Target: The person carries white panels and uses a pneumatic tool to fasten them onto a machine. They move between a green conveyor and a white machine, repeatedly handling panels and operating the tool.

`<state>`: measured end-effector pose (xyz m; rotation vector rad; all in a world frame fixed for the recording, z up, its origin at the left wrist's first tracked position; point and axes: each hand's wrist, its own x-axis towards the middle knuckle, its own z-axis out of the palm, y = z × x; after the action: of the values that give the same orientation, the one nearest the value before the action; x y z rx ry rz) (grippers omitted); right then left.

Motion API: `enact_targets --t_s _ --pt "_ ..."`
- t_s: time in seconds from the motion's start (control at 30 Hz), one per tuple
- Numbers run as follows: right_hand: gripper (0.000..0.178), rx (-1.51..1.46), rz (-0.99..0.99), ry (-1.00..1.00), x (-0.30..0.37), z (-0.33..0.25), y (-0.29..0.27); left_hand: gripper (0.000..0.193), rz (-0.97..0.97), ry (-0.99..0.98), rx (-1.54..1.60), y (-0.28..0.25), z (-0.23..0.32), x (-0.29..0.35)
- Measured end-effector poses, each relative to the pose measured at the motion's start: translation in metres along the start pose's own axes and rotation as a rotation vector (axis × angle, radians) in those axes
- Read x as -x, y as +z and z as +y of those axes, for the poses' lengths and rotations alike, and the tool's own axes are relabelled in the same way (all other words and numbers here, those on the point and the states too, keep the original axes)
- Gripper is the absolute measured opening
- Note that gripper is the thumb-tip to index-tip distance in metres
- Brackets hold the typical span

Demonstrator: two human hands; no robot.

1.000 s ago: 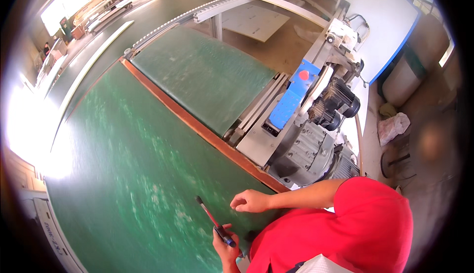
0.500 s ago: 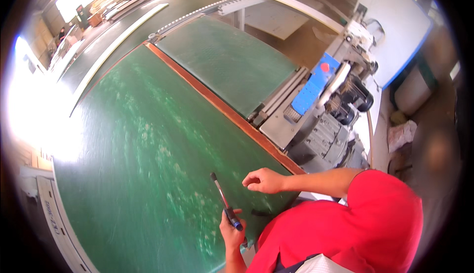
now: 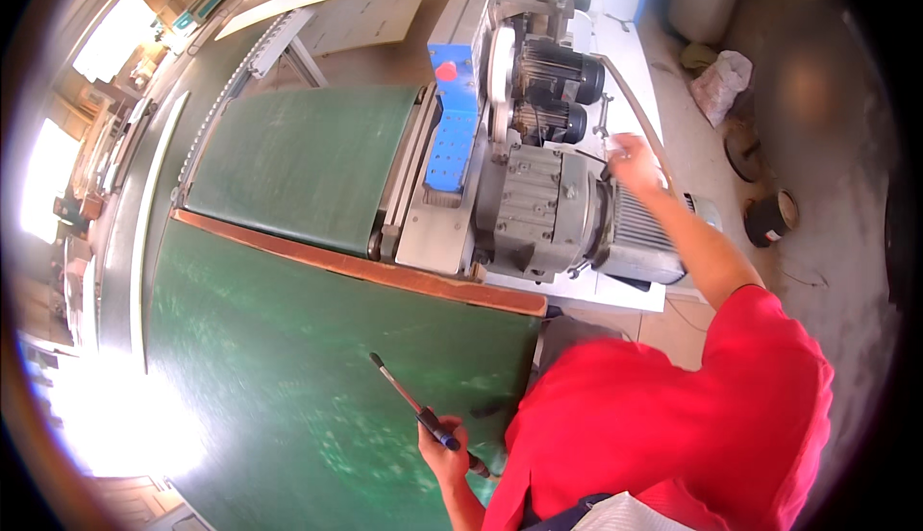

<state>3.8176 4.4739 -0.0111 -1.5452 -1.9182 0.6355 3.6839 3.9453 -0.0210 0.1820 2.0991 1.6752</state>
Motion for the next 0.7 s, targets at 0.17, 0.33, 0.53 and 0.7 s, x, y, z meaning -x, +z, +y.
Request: enact_targets --t_s 0.17,0.33,0.53,0.7 --pt "0.097 0.737 -0.337 0.449 -0.110 0.250 -0.042 0.042 -0.165 -0.034 -0.455 0.045 0.038 -0.002" --pt "0.013 -0.197 -0.293 0.637 -0.133 0.344 -0.030 0.051 -0.325 -0.051 -0.568 0.120 0.072 0.000" --pt "0.019 -0.040 -0.047 0.159 -0.026 0.238 -0.178 0.060 -0.588 0.037 -0.409 0.165 0.072 0.005" --pt "0.050 -0.692 -0.093 -0.056 0.017 -0.016 -0.238 0.042 -0.890 0.385 -0.170 0.226 0.103 -0.004"
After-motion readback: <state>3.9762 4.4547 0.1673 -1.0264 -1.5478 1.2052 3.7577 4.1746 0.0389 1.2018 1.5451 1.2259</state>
